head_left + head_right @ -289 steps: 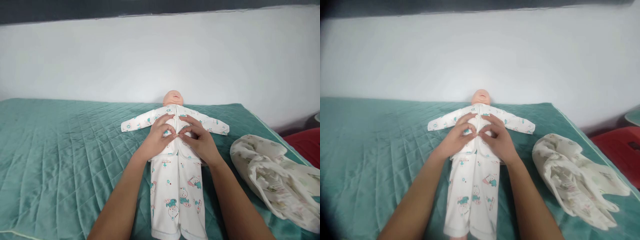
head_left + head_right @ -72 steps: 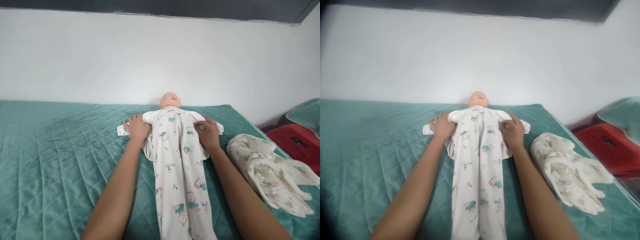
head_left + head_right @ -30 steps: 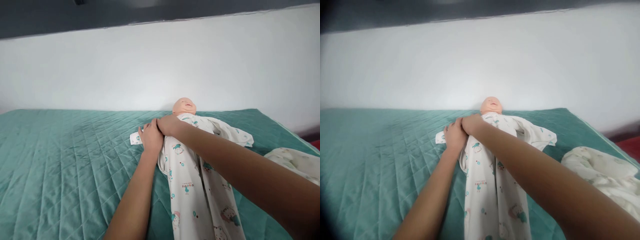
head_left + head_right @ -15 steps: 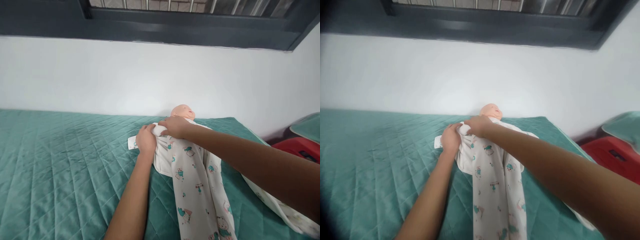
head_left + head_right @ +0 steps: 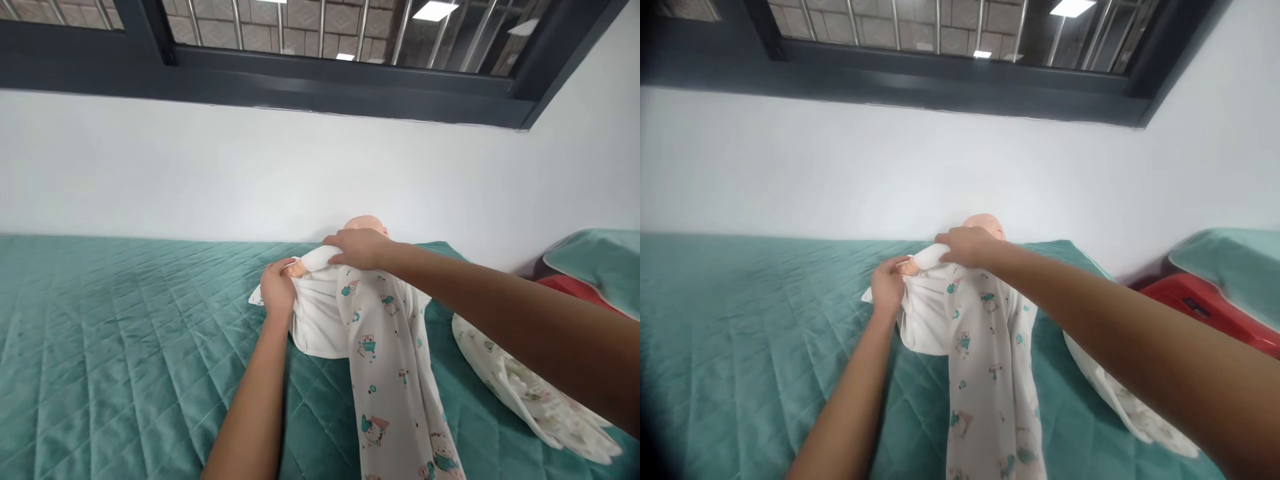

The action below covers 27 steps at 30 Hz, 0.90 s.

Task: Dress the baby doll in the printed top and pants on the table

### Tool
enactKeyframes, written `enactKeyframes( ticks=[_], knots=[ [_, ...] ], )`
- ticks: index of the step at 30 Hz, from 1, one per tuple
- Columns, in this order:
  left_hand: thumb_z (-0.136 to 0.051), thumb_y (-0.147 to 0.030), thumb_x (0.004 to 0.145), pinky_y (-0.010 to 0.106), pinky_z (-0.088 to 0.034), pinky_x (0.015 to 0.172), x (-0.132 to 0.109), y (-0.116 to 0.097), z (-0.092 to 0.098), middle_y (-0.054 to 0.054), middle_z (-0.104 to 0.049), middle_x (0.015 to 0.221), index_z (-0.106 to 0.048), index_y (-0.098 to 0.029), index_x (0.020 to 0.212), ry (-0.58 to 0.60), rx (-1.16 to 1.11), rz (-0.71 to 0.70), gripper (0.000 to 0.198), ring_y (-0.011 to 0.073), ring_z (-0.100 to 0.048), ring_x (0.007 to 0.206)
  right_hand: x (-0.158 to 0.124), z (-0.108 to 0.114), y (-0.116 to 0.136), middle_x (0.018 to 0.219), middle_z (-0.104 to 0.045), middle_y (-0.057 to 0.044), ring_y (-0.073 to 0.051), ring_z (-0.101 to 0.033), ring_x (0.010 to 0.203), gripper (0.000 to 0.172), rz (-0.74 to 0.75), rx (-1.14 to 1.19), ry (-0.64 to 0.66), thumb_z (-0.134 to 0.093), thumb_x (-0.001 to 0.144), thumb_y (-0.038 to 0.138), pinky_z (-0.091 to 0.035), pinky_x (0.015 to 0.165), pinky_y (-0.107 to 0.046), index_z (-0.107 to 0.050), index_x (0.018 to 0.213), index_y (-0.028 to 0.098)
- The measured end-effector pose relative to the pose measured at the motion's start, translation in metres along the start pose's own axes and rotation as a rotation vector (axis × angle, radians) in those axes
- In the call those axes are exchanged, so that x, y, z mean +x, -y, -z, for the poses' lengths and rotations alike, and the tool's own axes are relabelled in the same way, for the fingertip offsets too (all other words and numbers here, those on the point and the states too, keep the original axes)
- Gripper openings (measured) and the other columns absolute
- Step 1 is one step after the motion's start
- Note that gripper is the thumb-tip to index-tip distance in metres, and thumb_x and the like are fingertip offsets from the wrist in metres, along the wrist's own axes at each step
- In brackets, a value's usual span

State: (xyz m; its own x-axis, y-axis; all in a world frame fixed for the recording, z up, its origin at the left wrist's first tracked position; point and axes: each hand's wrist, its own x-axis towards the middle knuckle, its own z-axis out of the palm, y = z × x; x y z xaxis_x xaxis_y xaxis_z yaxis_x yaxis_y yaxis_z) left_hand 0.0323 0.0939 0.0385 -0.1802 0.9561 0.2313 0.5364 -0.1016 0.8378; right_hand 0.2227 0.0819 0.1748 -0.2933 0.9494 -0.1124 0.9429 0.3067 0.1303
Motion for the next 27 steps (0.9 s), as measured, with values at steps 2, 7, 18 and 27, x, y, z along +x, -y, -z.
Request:
enactKeyframes(
  ticks=[2,7,18,27],
  knots=[
    [-0.042,-0.004,0.081,0.032,-0.055,0.092,0.0,0.001,-0.001,0.008,-0.074,0.116,-0.076,-0.022,0.118,0.005,0.019,0.006,0.053,0.0221,-0.07,0.105,-0.001,0.0,-0.002,0.122,-0.07,-0.007,-0.028,-0.068,0.103,0.041,-0.007,0.003,-0.008,-0.054,0.097,0.05,-0.043,0.073,-0.032,-0.06,0.133,0.032],
    [-0.042,-0.007,0.087,0.037,-0.053,0.087,-0.004,-0.003,0.006,0.011,-0.072,0.121,-0.069,-0.027,0.129,0.084,0.323,-0.027,0.054,0.0287,-0.07,0.107,0.004,-0.006,0.001,0.123,-0.069,-0.009,-0.029,-0.067,0.107,0.04,0.023,0.017,-0.007,-0.052,0.099,0.048,-0.044,0.075,-0.034,-0.059,0.134,0.03],
    [-0.049,-0.011,0.088,0.035,-0.052,0.083,0.002,-0.004,0.009,0.01,-0.072,0.117,-0.062,-0.025,0.116,0.279,0.508,-0.062,0.033,0.0281,-0.069,0.105,0.019,-0.022,0.008,0.123,-0.07,-0.007,-0.029,-0.066,0.11,0.04,0.024,0.108,0.004,-0.053,0.097,0.049,-0.047,0.084,-0.036,-0.061,0.133,0.032],
    [-0.047,-0.016,0.094,0.065,-0.038,0.109,-0.004,-0.012,0.011,0.014,-0.07,0.119,-0.067,-0.023,0.109,0.06,0.65,-0.053,0.026,0.0361,-0.058,0.124,0.042,-0.039,0.024,0.116,-0.072,-0.007,-0.027,-0.069,0.101,0.034,0.124,0.117,0.073,-0.055,0.095,0.047,-0.045,0.07,-0.032,-0.062,0.122,0.028]
  ],
)
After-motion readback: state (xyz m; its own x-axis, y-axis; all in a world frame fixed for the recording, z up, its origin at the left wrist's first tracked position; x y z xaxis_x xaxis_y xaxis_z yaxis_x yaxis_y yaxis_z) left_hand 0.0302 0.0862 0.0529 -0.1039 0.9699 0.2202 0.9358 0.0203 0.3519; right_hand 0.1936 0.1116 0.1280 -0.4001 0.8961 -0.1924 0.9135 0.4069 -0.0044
